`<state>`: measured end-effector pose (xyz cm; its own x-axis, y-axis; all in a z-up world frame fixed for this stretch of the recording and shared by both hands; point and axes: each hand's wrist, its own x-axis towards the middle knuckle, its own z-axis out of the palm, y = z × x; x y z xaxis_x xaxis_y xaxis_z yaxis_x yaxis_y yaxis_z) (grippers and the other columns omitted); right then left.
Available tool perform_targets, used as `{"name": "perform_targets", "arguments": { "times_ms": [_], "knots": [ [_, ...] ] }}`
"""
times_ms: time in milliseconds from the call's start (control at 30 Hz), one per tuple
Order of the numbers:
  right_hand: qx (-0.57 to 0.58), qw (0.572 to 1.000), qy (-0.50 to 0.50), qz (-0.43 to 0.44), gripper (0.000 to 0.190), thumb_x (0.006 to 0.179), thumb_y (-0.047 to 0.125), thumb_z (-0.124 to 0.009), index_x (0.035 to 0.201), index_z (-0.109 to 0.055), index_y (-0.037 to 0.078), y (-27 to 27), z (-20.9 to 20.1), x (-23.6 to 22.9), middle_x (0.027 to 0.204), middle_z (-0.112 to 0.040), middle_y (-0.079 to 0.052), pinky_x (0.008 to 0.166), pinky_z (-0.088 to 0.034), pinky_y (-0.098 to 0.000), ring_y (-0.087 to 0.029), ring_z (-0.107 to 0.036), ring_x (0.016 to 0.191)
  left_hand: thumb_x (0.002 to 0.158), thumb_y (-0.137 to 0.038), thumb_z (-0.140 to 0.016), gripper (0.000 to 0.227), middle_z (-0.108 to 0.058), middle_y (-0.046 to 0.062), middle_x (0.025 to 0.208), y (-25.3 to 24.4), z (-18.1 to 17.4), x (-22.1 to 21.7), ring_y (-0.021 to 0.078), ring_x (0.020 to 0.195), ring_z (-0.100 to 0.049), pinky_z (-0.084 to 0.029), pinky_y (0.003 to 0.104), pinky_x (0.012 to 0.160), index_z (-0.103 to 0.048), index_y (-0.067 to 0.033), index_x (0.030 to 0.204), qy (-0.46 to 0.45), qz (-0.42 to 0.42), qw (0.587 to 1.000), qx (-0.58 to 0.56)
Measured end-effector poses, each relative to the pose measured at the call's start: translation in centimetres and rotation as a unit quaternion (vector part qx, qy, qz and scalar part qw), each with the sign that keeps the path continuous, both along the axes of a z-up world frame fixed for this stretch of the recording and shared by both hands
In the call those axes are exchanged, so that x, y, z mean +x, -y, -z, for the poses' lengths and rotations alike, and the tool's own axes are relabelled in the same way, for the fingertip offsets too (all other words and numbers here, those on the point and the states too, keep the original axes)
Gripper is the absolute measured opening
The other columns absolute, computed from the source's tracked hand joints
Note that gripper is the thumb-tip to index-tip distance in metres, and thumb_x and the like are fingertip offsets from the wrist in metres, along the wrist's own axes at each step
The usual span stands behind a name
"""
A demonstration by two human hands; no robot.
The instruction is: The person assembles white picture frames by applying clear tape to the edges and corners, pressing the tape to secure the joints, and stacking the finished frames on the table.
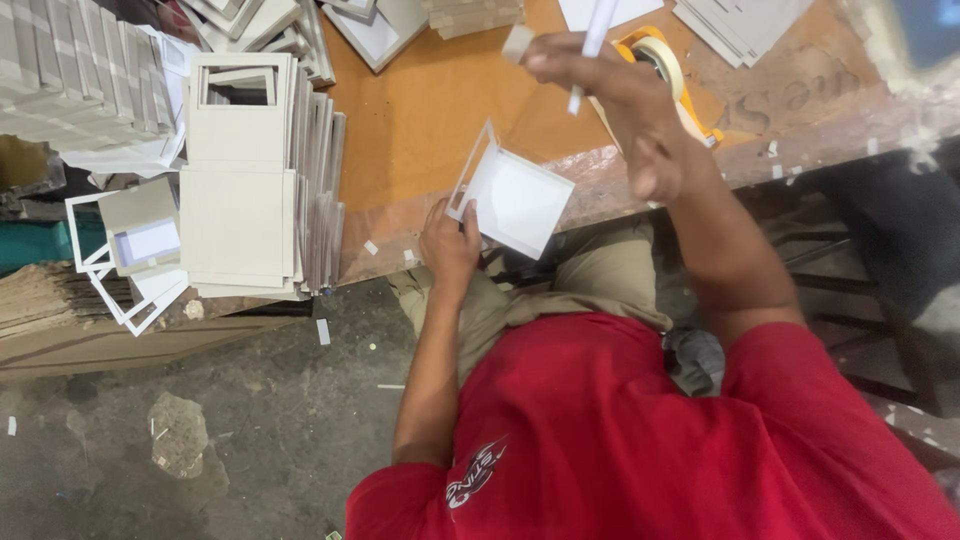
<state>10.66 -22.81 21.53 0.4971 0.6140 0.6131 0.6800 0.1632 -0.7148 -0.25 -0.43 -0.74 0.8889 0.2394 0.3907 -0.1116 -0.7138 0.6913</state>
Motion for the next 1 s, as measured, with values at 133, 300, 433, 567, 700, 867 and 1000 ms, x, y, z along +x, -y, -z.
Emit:
{"name": "perform_targets", "arguments": {
  "times_ms": [133, 300, 433, 567, 700, 867, 1000],
  "knots": [
    [0.006, 0.999, -0.047, 0.002, 0.113, 0.091, 0.092, -0.037, 0.150, -0.048, -0.005, 0.4, 0.6, 0.8, 0.153, -0.054, -0.022, 0.113, -0.044, -0.0412, -0.027, -0.053, 0.136, 0.098, -0.018, -0.068, 0.024, -0.073, 0.020, 0.108, -1.0, -0.7, 0.5, 0.0381, 0.098, -0.070, -0.055, 0.043, 0.086, -0.073, -0.0004, 0.113, -0.019, 0.025, 0.997, -0.075],
    [-0.002, 1.000, -0.002, 0.023, 0.089, 0.102, 0.074, -0.037, 0.143, -0.057, -0.003, 0.5, 2.2, 1.3, 0.145, -0.060, -0.017, 0.110, -0.045, -0.0376, -0.026, -0.056, 0.133, 0.099, -0.018, -0.069, 0.027, -0.071, 0.018, 0.105, -2.8, -1.6, 2.4, 0.0252, 0.091, -0.069, -0.055, 0.033, 0.077, -0.071, 0.0048, 0.112, -0.026, 0.053, 0.976, -0.211],
    [-0.065, 0.992, 0.000, 0.104, 0.039, 0.116, 0.026, -0.046, 0.138, -0.063, -0.002, 0.5, 4.5, 1.9, 0.139, -0.067, -0.017, 0.109, -0.050, -0.0365, -0.028, -0.064, 0.128, 0.103, -0.018, -0.066, 0.028, -0.071, 0.012, 0.103, -3.6, -2.0, 3.4, 0.0159, 0.093, -0.065, -0.053, 0.030, 0.083, -0.069, 0.0089, 0.112, 0.007, 0.084, 0.943, -0.323],
    [-0.077, 0.990, -0.030, 0.113, 0.030, 0.113, -0.001, -0.047, 0.141, -0.060, -0.003, -0.1, 6.4, 1.7, 0.140, -0.066, -0.016, 0.109, -0.052, -0.0357, -0.024, -0.067, 0.121, 0.104, -0.018, -0.066, 0.028, -0.072, 0.010, 0.095, -4.0, -3.7, 3.2, 0.0131, 0.087, -0.062, -0.052, 0.029, 0.079, -0.069, 0.0089, 0.112, 0.007, 0.061, 0.944, -0.325],
    [-0.037, 0.989, -0.121, 0.079, 0.036, 0.115, 0.003, -0.045, 0.150, -0.036, 0.002, -0.3, 6.9, 1.6, 0.127, -0.068, -0.009, 0.095, -0.053, -0.0290, -0.015, -0.067, 0.105, 0.102, -0.015, -0.067, 0.026, -0.075, 0.011, 0.099, -3.7, -6.0, 3.4, 0.0125, 0.090, -0.065, -0.054, 0.030, 0.081, -0.070, 0.0094, 0.110, 0.011, 0.054, 0.929, -0.366],
    [0.011, 0.979, -0.205, -0.014, 0.051, 0.116, 0.003, -0.045, 0.156, -0.014, 0.011, -0.3, 8.7, 1.9, 0.112, -0.069, -0.008, 0.090, -0.055, -0.0265, -0.012, -0.069, 0.097, 0.100, -0.015, -0.068, 0.026, -0.077, 0.014, 0.089, -4.7, -6.4, 4.4, 0.0182, 0.081, -0.070, -0.055, 0.032, 0.074, -0.073, 0.0092, 0.106, -0.106, 0.068, 0.950, -0.286],
    [-0.020, 0.973, -0.228, 0.035, 0.035, 0.116, 0.001, -0.044, 0.148, -0.034, 0.006, -0.8, 10.6, 1.5, 0.116, -0.067, -0.012, 0.092, -0.052, -0.0280, -0.014, -0.061, 0.098, 0.083, -0.023, -0.076, 0.052, -0.068, 0.030, 0.110, -4.4, -6.3, 5.2, 0.0347, 0.092, -0.069, -0.055, 0.039, 0.083, -0.068, 0.0104, 0.122, -0.113, -0.026, 0.993, -0.032]
  ]
}}
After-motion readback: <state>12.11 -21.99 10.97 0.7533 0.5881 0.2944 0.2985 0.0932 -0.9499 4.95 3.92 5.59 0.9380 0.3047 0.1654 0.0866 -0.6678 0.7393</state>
